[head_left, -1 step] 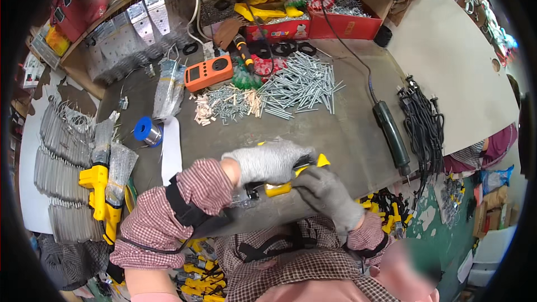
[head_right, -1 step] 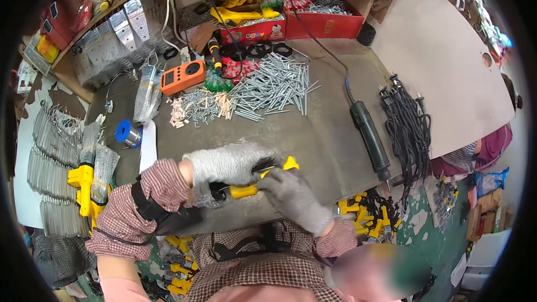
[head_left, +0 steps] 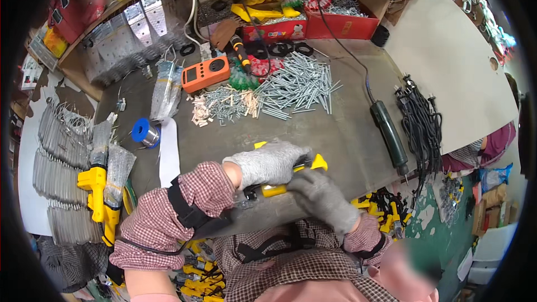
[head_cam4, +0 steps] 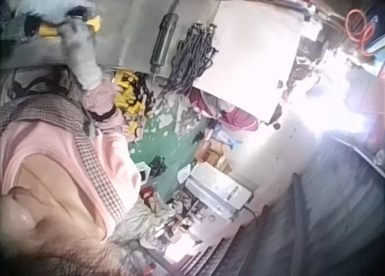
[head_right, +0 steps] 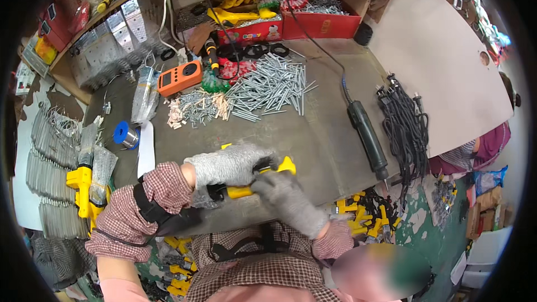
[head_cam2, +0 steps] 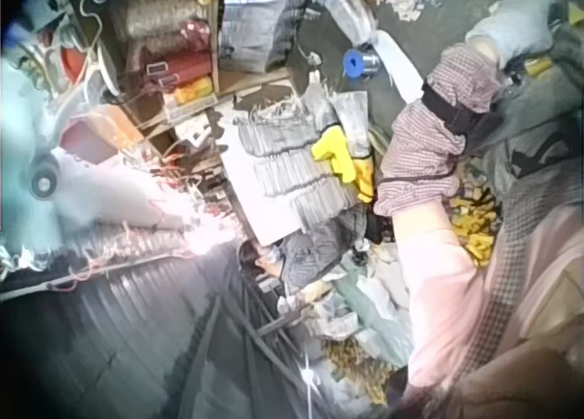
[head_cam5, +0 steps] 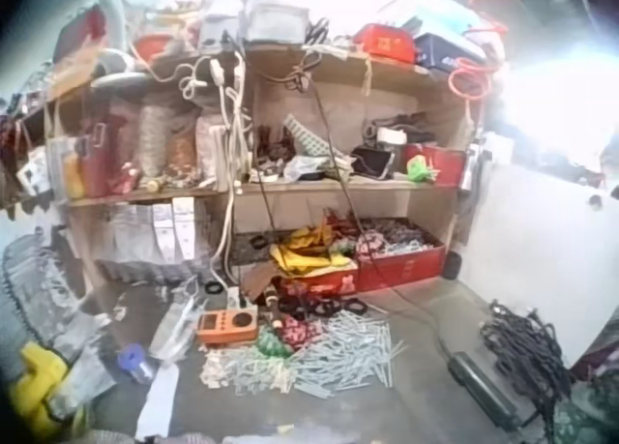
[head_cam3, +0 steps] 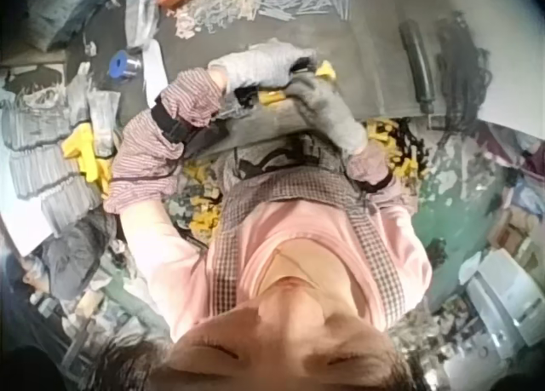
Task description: Assembling internal circuit components, wiring, and soldering for yellow handheld electronic devices at a workbench.
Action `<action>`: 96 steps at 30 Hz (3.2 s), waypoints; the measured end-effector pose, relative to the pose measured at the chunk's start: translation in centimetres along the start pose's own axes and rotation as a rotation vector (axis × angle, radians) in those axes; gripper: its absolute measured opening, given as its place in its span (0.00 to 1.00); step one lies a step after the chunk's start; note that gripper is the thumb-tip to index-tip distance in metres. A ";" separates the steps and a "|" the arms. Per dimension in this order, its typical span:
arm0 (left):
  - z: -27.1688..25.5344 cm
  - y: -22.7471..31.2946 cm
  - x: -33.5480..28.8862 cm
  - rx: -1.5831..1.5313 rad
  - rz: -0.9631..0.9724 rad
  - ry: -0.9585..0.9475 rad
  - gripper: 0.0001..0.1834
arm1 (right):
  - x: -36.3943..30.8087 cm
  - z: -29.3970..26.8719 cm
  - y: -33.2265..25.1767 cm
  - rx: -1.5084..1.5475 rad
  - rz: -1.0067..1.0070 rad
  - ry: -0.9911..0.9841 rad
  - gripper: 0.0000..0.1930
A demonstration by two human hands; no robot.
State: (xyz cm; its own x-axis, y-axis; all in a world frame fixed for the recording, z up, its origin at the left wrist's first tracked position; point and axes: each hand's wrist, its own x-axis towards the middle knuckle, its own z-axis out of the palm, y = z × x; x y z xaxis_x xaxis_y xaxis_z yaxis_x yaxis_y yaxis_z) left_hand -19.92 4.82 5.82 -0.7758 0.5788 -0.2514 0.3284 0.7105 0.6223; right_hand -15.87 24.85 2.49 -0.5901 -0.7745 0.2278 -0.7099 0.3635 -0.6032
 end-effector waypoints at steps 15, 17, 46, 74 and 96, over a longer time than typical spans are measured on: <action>-1.5 -1.1 -3.5 0.163 0.129 0.017 0.17 | 0.1 -2.5 2.2 -0.028 0.459 0.230 0.12; -1.3 -1.1 -4.1 0.183 0.105 -0.002 0.20 | -0.5 -3.8 4.7 -0.140 0.491 0.278 0.13; -0.6 -1.8 -4.4 0.099 -0.027 0.044 0.24 | 4.8 -8.4 5.1 -0.188 0.147 -0.456 0.13; 0.7 -0.6 -7.5 0.127 0.052 0.357 0.34 | 2.1 -7.8 4.9 0.387 0.273 -0.344 0.22; -0.3 0.2 -8.0 -0.525 -0.077 0.585 0.40 | 1.1 -9.7 4.9 0.989 0.523 0.142 0.25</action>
State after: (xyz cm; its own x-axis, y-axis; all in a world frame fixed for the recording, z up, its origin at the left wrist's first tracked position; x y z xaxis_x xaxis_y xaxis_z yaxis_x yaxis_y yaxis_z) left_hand -13.81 0.18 8.21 -0.9913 0.1273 0.0324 0.0782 0.3739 0.9242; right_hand -23.73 30.77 7.18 -0.8091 -0.5581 -0.1838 0.2169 0.0071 -0.9762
